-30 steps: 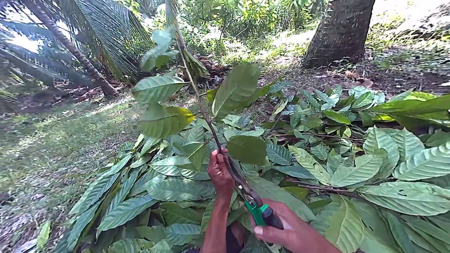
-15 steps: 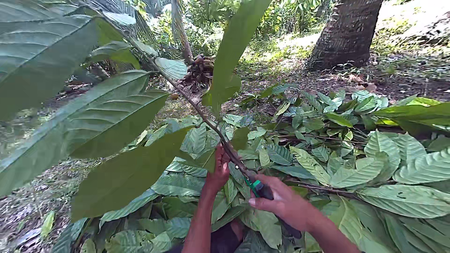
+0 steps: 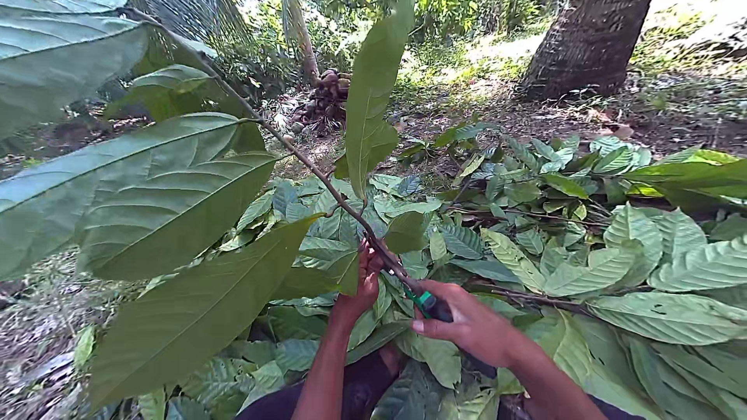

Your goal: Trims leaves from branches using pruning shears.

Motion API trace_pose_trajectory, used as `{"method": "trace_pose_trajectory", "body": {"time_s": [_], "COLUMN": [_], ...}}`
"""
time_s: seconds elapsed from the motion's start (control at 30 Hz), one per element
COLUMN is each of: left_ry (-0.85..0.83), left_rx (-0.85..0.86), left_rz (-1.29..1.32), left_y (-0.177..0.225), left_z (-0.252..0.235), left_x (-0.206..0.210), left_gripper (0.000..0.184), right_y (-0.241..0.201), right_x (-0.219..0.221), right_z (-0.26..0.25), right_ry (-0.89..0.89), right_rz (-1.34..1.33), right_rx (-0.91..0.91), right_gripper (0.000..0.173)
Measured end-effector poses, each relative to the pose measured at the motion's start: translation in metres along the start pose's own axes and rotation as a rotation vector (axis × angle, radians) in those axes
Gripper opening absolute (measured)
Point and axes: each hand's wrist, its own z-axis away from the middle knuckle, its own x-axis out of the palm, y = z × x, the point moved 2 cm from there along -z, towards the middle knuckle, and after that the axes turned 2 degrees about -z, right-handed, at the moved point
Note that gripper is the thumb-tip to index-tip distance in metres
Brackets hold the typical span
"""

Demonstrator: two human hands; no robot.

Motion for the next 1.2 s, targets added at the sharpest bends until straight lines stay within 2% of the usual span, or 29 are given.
{"method": "trace_pose_trajectory", "body": {"time_s": [0.13,0.3,0.43,0.53,1.03,1.2], "left_ry": [-0.033,-0.064,-0.105,-0.117,-0.082,-0.068], "left_rx": [0.026,0.034,0.064,0.089,0.120,0.049], "left_rz": [0.002,-0.117,-0.145,-0.126,-0.189,-0.180], "left_y": [-0.006,0.006,0.001,0.003,0.008,0.003], "left_z": [0.003,0.003,0.005,0.005,0.011,0.015], "left_x": [-0.001,0.007,0.006,0.010,0.014,0.015], "left_gripper": [0.023,0.017,0.023,0.022,0.022,0.021], "right_y": [0.006,0.005,-0.006,-0.016,-0.032,-0.031], "right_x": [0.002,0.007,0.008,0.008,0.010,0.015], "right_z": [0.001,0.006,0.010,0.009,0.001,0.000], "right_ry": [0.059,0.195,0.114,0.118,0.161,0.259], "right_rz": [-0.016,0.008,0.029,0.008,0.019,0.015], "right_rx": [-0.001,-0.046,-0.022,-0.004,-0.038,-0.064], "right_gripper": [0.046,0.028,0.044,0.048,0.045,0.028]}}
